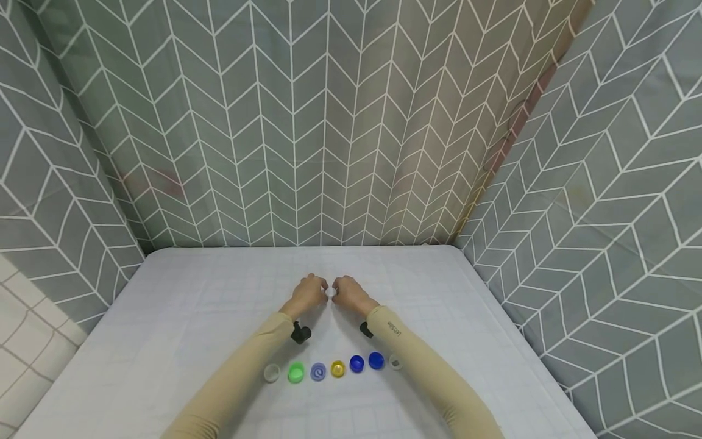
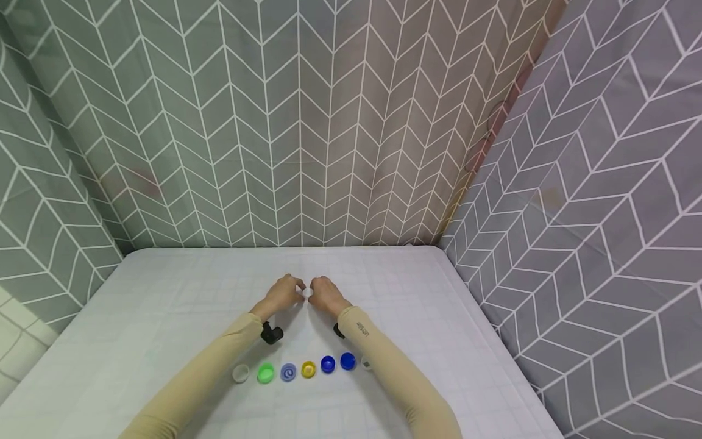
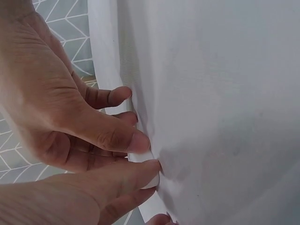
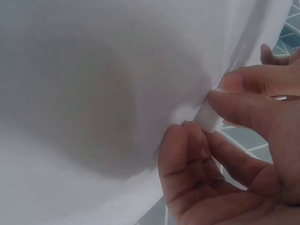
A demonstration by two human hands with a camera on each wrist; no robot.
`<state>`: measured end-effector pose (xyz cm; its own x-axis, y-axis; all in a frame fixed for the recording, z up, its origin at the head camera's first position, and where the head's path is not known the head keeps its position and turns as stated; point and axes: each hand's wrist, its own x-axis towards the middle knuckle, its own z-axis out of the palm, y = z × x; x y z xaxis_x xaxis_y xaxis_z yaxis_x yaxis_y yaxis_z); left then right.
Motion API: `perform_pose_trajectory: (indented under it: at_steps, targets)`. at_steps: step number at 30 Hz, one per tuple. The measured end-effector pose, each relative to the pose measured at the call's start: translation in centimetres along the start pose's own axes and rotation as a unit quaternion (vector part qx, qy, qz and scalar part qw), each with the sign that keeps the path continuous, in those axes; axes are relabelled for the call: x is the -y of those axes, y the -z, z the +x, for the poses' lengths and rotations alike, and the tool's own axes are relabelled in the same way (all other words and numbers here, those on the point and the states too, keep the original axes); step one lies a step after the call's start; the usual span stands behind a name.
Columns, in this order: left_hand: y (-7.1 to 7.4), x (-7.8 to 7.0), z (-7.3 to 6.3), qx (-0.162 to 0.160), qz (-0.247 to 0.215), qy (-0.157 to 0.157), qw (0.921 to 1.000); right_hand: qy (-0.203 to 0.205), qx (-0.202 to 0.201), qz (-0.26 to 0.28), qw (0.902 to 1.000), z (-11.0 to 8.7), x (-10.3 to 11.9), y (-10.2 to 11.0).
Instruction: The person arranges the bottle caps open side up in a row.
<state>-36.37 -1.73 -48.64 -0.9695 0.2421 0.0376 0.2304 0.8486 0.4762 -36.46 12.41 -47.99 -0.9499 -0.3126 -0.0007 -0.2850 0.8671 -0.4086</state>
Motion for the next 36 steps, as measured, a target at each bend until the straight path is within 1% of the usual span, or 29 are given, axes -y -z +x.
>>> perform_pose_trajectory:
  at_steps: [7, 13, 20, 27, 30, 33, 36]
  targets:
    - [-0.2, -0.1, 0.1, 0.010, -0.004, -0.001, 0.9999, -0.005, 0.002, 0.002, 1.0000, -0.1, -0.3, -0.1]
    - [-0.5, -0.1, 0.1, 0.008, -0.003, -0.005, 1.0000, 0.001, -0.003, 0.004, 1.0000, -0.4, -0.4, -0.1]
    - [-0.1, -0.4, -0.1, 0.008, -0.019, -0.007, 0.9998, 0.001, -0.005, 0.016, 0.9999, -1.0, -0.2, 0.4]
    - [0.1, -0.7, -0.3, 0.013, -0.013, -0.013, 0.9998, 0.007, -0.009, 0.018, 0.9998, -1.4, -0.3, 0.6]
    - [0.1, -0.8, -0.3, 0.018, -0.015, -0.010, 0.9997, 0.007, -0.013, 0.015, 0.9998, -1.7, -0.3, 0.7]
    - [0.2, -0.9, -0.4, 0.026, -0.029, -0.007, 0.9992, 0.004, -0.012, 0.021, 0.9997, -2.1, -0.1, 1.0]
    - [0.4, -1.0, -0.5, 0.030, -0.050, -0.014, 0.9982, 0.000, -0.009, 0.025, 0.9996, -2.6, 0.1, 1.4]
